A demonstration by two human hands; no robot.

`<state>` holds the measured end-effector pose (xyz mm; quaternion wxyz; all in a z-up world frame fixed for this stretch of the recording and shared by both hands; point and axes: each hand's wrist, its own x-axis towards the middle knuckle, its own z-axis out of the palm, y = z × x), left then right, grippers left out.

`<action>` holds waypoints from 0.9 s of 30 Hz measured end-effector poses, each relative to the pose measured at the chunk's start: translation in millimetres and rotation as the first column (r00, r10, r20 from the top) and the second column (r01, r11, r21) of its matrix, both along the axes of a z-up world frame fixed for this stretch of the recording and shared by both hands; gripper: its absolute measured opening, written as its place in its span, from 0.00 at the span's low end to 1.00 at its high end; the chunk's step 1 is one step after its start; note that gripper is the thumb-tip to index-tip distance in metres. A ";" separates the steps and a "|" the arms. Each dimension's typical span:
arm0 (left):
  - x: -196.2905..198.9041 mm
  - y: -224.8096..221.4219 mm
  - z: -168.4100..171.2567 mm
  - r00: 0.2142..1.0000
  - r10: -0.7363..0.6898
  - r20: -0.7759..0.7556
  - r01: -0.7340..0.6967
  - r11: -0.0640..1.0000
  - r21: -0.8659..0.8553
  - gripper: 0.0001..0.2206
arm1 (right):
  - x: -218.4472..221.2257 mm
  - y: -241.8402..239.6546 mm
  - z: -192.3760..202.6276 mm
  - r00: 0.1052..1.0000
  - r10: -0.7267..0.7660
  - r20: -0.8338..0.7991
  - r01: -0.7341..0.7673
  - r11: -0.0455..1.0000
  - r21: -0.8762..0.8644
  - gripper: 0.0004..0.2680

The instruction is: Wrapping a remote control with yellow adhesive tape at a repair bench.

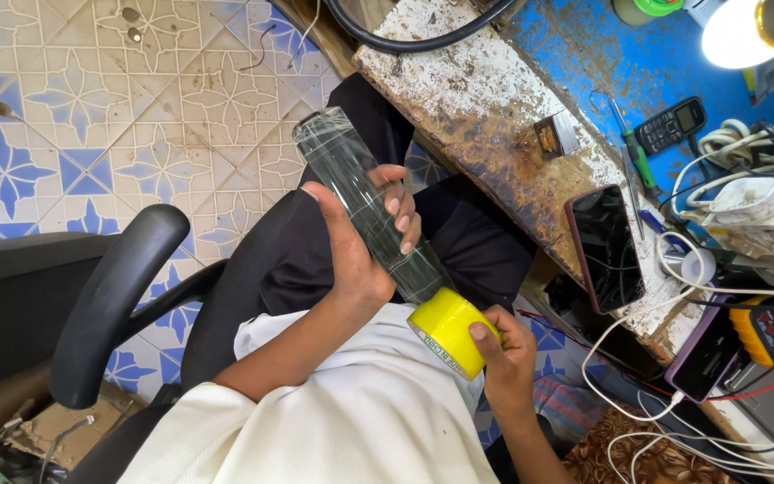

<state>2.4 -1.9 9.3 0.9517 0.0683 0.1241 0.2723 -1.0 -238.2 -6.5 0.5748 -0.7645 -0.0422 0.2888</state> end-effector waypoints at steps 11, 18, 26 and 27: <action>0.8 0.8 15.0 0.990 -0.053 0.127 0.041 0.995 0.096 0.31 | -4.4 4.6 -7.6 1.000 0.009 -0.026 -0.011 0.997 -0.077 0.14; 0.8 1.8 29.3 0.964 -0.131 0.233 0.108 0.988 0.108 0.26 | 1.4 10.6 -5.2 0.993 0.092 -0.067 -0.099 0.989 -0.110 0.16; 2.8 -20.3 11.1 0.927 -0.266 0.266 0.209 0.952 0.224 0.28 | 17.9 37.3 25.6 0.937 0.347 0.040 -0.345 0.898 0.274 0.20; 4.9 -24.4 2.1 0.928 -0.231 0.293 0.169 0.960 0.222 0.32 | 18.9 40.7 24.2 0.935 0.347 0.074 -0.351 0.879 0.322 0.18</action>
